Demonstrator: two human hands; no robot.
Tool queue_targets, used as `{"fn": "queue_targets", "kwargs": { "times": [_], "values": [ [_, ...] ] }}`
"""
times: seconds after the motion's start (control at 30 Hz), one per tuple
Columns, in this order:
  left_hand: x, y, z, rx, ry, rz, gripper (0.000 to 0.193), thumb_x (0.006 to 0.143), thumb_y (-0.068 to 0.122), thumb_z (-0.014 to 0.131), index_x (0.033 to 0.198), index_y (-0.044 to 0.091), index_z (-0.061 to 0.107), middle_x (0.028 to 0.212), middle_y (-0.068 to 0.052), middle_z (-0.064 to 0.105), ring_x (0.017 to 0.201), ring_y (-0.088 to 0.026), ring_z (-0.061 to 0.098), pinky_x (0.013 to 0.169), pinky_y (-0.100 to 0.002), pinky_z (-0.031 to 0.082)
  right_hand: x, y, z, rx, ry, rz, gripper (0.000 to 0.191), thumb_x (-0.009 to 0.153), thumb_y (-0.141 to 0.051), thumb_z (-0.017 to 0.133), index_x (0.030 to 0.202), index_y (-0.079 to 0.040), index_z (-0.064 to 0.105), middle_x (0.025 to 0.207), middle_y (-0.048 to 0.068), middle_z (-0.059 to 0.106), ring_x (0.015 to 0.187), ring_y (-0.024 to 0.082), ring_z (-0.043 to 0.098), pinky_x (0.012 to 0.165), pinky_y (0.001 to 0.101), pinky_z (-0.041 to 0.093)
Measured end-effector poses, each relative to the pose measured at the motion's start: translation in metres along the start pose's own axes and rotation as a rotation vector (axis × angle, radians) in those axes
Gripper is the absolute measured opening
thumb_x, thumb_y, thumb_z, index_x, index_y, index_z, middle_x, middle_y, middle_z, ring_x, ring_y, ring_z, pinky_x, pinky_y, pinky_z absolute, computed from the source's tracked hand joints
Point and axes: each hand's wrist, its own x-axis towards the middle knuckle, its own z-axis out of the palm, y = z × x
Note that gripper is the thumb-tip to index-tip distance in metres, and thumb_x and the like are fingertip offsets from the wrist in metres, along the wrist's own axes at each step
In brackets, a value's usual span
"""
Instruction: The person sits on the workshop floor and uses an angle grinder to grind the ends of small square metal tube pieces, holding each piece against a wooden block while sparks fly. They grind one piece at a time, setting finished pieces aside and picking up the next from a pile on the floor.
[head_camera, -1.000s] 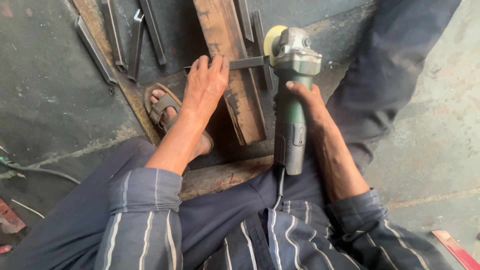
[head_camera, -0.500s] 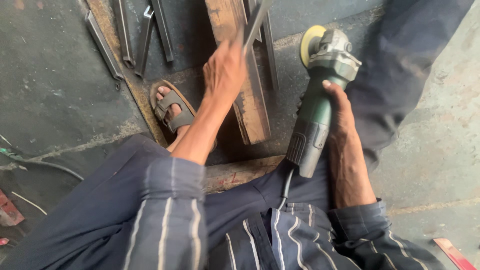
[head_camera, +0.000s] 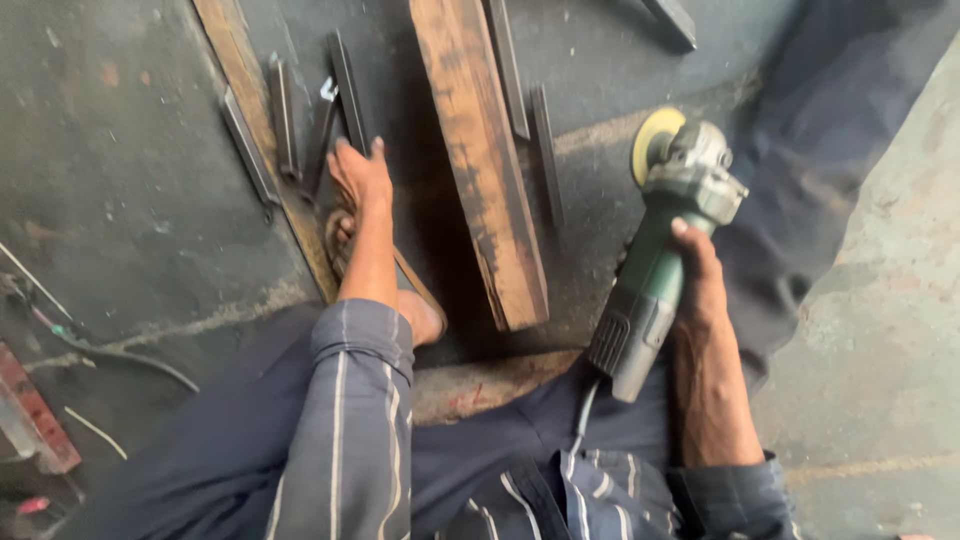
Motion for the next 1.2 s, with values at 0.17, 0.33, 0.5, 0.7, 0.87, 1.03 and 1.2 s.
{"fn": "queue_targets", "kwargs": {
  "times": [0.17,0.33,0.5,0.7,0.87,1.03,1.2],
  "values": [
    [-0.001,0.028,-0.007,0.104,-0.043,-0.125,0.057,0.086,0.038,0.082,0.124,0.007,0.054,0.129,-0.017,0.055,0.118,-0.047,0.058,0.093,-0.059,0.049,0.006,0.008,-0.001,-0.003,0.028,0.036,0.054,0.088,-0.042,0.067,0.118,0.003,0.06,0.094,0.017,0.07,0.078,0.029,0.072,0.071,0.0421,0.062],
    [0.015,0.025,-0.002,0.041,-0.068,-0.194,0.059,0.084,0.031,0.084,0.127,0.004,0.055,0.123,-0.017,0.06,0.112,-0.038,0.061,0.089,-0.056,0.052,0.012,0.013,0.009,-0.005,0.016,-0.009,0.05,0.087,-0.04,0.069,0.112,0.002,0.062,0.09,0.016,0.07,0.073,0.027,0.071,0.066,0.0417,0.062],
    [0.028,0.013,-0.007,-1.106,-0.464,-0.059,0.04,0.096,0.022,0.073,0.124,-0.006,0.065,0.104,-0.014,0.072,0.089,-0.025,0.07,0.083,-0.042,0.06,0.012,0.012,0.015,0.007,0.002,-0.018,0.048,0.086,-0.04,0.07,0.112,0.001,0.063,0.089,0.015,0.071,0.072,0.026,0.072,0.065,0.0407,0.062],
    [0.002,-0.009,-0.05,-1.278,-0.962,-0.102,0.028,0.099,0.021,0.063,0.119,0.003,0.067,0.096,-0.009,0.071,0.082,-0.019,0.068,0.071,-0.035,0.055,0.01,0.013,0.02,-0.015,-0.01,-0.037,0.047,0.086,-0.039,0.07,0.11,0.0,0.063,0.088,0.016,0.071,0.072,0.026,0.072,0.065,0.0404,0.062],
    [-0.033,-0.007,-0.04,-0.763,-0.768,0.304,0.035,0.108,0.031,0.054,0.113,0.003,0.072,0.081,-0.008,0.063,0.07,-0.018,0.059,0.064,-0.033,0.048,0.008,0.016,0.023,-0.039,-0.065,-0.038,0.046,0.085,-0.039,0.07,0.109,0.0,0.061,0.087,0.016,0.07,0.071,0.026,0.072,0.063,0.0408,0.062],
    [-0.053,-0.009,-0.005,-0.299,-0.439,0.43,0.057,0.113,0.05,0.046,0.098,0.002,0.073,0.077,-0.018,0.068,0.08,-0.037,0.069,0.075,-0.045,0.053,0.005,0.017,0.024,-0.103,-0.068,-0.047,0.047,0.086,-0.038,0.071,0.109,0.002,0.062,0.085,0.016,0.07,0.069,0.026,0.071,0.062,0.0399,0.061],
    [-0.053,0.002,-0.01,-0.02,-0.36,0.367,0.059,0.108,0.056,0.043,0.11,0.005,0.073,0.109,-0.023,0.069,0.107,-0.044,0.064,0.091,-0.052,0.05,0.002,0.016,0.027,-0.14,-0.072,-0.051,0.046,0.083,-0.038,0.07,0.107,0.001,0.062,0.083,0.016,0.071,0.067,0.026,0.072,0.06,0.0404,0.062]
  ]
}}
